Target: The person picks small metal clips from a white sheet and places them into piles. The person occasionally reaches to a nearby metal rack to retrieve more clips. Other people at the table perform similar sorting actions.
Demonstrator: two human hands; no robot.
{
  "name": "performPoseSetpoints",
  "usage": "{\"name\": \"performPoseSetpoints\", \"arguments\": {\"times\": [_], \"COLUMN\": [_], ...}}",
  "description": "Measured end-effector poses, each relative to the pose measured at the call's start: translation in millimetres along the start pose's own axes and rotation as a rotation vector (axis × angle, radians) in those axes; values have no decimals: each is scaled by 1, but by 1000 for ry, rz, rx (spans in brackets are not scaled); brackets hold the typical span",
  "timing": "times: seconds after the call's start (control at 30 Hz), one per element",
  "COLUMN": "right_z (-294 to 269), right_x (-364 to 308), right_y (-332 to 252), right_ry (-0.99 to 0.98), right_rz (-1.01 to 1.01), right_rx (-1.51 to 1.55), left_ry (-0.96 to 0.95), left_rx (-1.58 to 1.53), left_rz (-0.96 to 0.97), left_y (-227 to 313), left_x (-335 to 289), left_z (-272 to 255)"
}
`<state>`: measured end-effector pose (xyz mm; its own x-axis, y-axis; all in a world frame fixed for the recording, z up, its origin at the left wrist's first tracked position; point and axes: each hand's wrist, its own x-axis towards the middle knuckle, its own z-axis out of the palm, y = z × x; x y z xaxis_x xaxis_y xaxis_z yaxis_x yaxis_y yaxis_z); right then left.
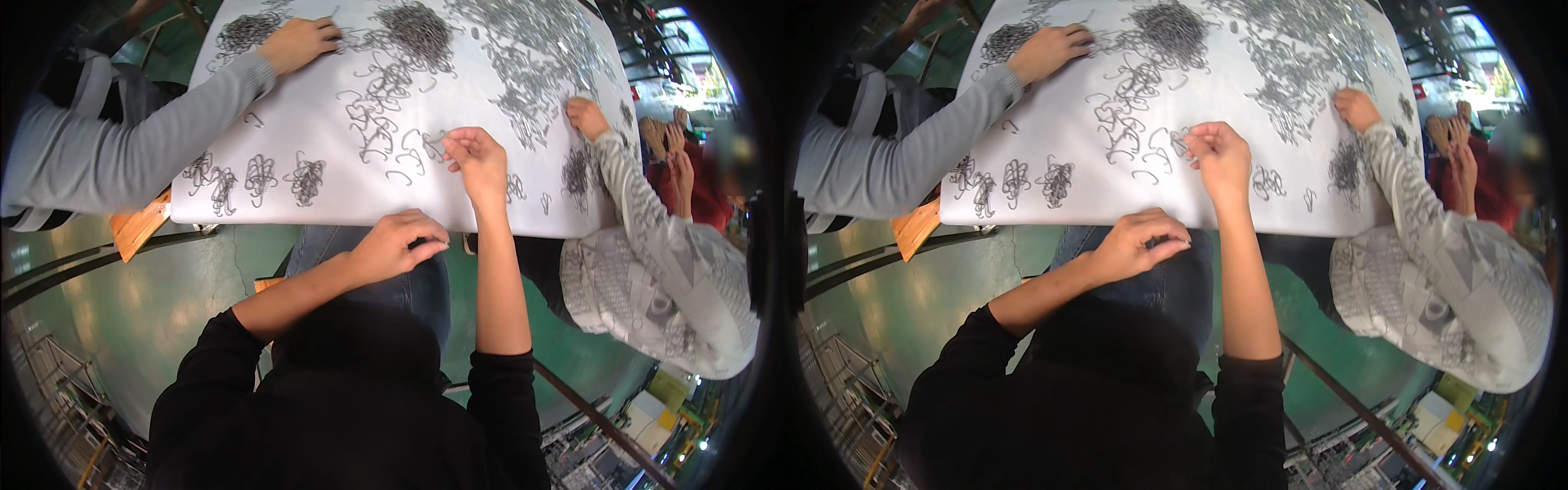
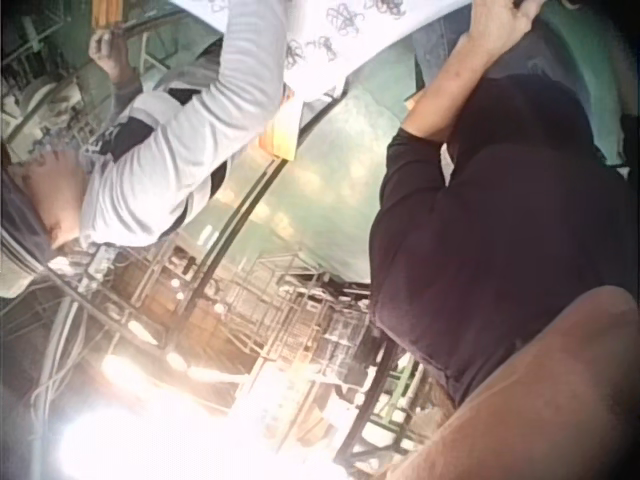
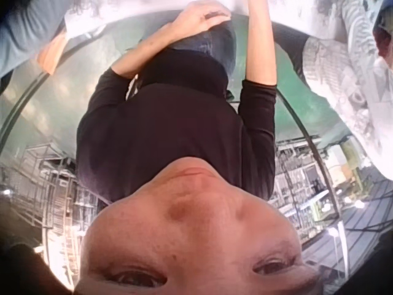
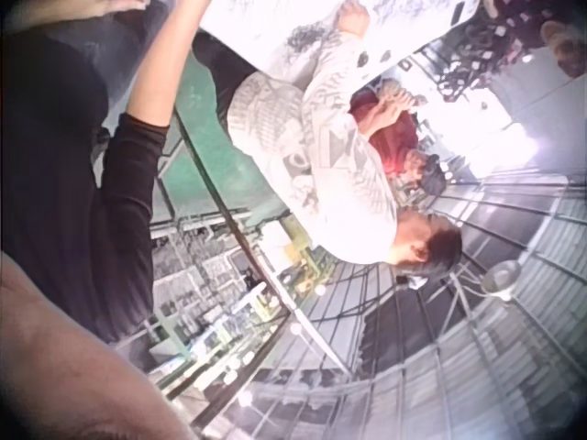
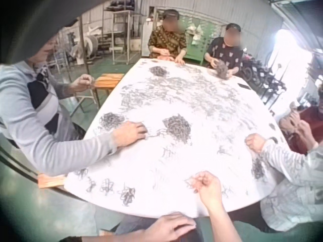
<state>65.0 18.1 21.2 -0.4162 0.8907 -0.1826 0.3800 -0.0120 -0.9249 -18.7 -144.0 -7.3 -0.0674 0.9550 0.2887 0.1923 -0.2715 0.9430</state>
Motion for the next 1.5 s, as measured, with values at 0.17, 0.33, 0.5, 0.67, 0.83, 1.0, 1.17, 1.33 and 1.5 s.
{"name": "performPoseSetpoints", "arguments": {"times": [0.17,0.33,0.5,0.67,0.83,1.0,1.17,1.33,1.5], "right_z": [-37,-36,-33,-26,-17,-24,-31,-31,-25], "right_x": [-107,-169,-175,-177,-189,-191,-188,-186,-186], "right_y": [-3,3,15,24,41,54,53,52,55], "right_ry": [208,333,438,562,668,659,633,632,628], "right_rz": [88,96,116,-69,-311,-338,-406,-399,-376], "right_rx": [446,585,619,544,250,185,42,39,69], "left_ry": [29,-2,-12,-49,-111,1,-153,-329,-181], "left_rx": [21,32,-10,18,114,422,640,883,1051], "left_rz": [-76,-100,-73,-17,102,151,316,388,450], "left_y": [9,19,22,21,14,-44,-87,-103,-83], "left_x": [-1,1,4,6,29,154,237,259,247], "left_z": [12,22,34,41,25,21,52,64,56]}}
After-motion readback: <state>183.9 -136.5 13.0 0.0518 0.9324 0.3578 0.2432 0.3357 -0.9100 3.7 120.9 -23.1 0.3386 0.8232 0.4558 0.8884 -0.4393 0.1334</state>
